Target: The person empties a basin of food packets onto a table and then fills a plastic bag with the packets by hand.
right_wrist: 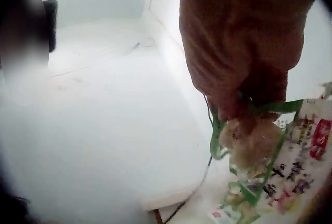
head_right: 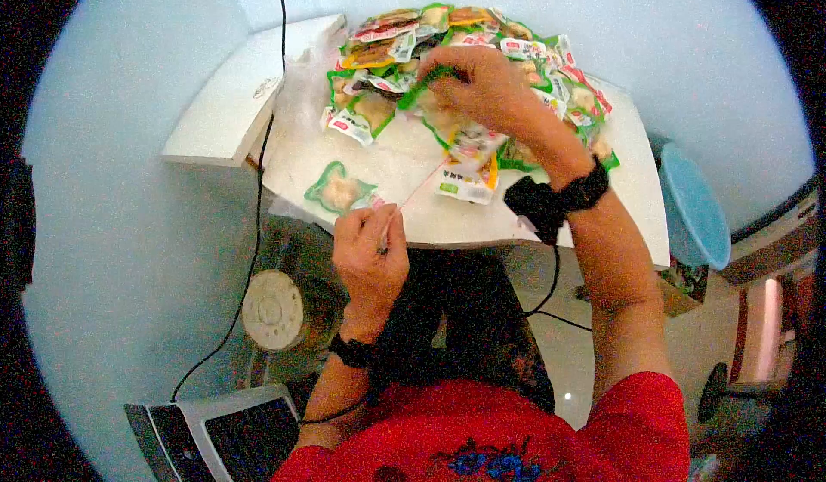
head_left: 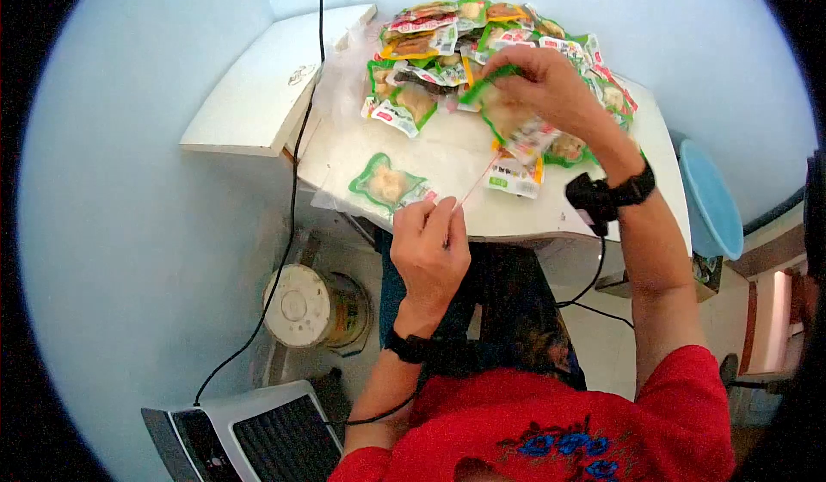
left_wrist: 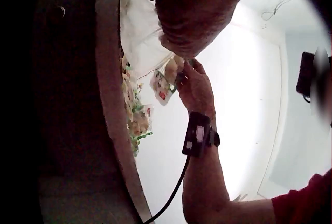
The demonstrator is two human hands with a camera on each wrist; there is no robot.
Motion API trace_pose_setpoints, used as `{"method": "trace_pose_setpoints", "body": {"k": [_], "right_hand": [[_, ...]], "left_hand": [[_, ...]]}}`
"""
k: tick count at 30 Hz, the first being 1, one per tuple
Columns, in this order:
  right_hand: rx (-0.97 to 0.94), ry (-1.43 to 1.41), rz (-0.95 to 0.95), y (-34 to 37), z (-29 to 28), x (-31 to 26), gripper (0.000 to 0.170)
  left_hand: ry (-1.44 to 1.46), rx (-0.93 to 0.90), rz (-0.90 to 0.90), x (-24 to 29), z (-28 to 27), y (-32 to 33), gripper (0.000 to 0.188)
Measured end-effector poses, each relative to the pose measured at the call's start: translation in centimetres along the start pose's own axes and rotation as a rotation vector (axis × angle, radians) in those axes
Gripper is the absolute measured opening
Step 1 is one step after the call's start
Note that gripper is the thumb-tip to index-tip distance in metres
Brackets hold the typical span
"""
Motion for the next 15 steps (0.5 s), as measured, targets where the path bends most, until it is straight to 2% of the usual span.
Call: {"method": "trace_pose_setpoints", "body": {"k": [1, 3, 5, 6, 8, 9, 12, 13, 15], "right_hand": [[-0.105, 0.044, 0.019, 1.0, -0.3, -1.1, 0.018], [-0.195, 0.023, -0.015, 3.0, 0.2, -2.1, 0.023], [-0.328, 0.112, -0.1, 4.9, 1.3, -0.8, 0.032], [-0.399, 0.116, 0.047, 5.8, 2.1, -1.8, 0.037], [-0.399, 0.173, 0.03, 7.8, 4.2, -0.9, 0.042], [-0.366, 0.122, -0.019, 8.3, 5.1, -0.4, 0.049], [-0.064, 0.365, -0.091, 9.7, 4.1, -0.6, 0.055], [-0.022, 0.342, -0.073, 9.9, 3.1, -1.5, 0.06], [0.058, 0.472, 0.058, 11.7, 1.8, -2.2, 0.057]], "left_hand": [[0.002, 0.012, -0.015, -0.1, 0.0, 0.0, 0.016], [0.011, 0.04, -0.038, -0.4, 0.1, -0.1, 0.014], [-0.021, 0.069, -0.03, -0.2, 0.0, -0.3, 0.013], [-0.037, 0.079, -0.023, 0.0, -0.1, -0.3, 0.012], [-0.041, 0.067, -0.044, 0.2, -0.1, -0.3, 0.011], [-0.046, 0.063, -0.042, 0.1, 0.0, -0.3, 0.011], [-0.049, 0.055, -0.063, -0.1, 0.2, -0.1, 0.011], [-0.045, 0.05, -0.076, -0.1, 0.3, 0.0, 0.011], [-0.045, 0.048, -0.07, 0.0, 0.5, 0.0, 0.011]]}}
Point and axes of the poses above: each hand's wrist, its own y-axis away from the middle knuckle, its own z-axis out of the palm, x = y × z, the point moved 5 cm from there along -y, towards the middle knuckle, and after that the axes turned 11 degrees about -z, right-handed, at the moved point
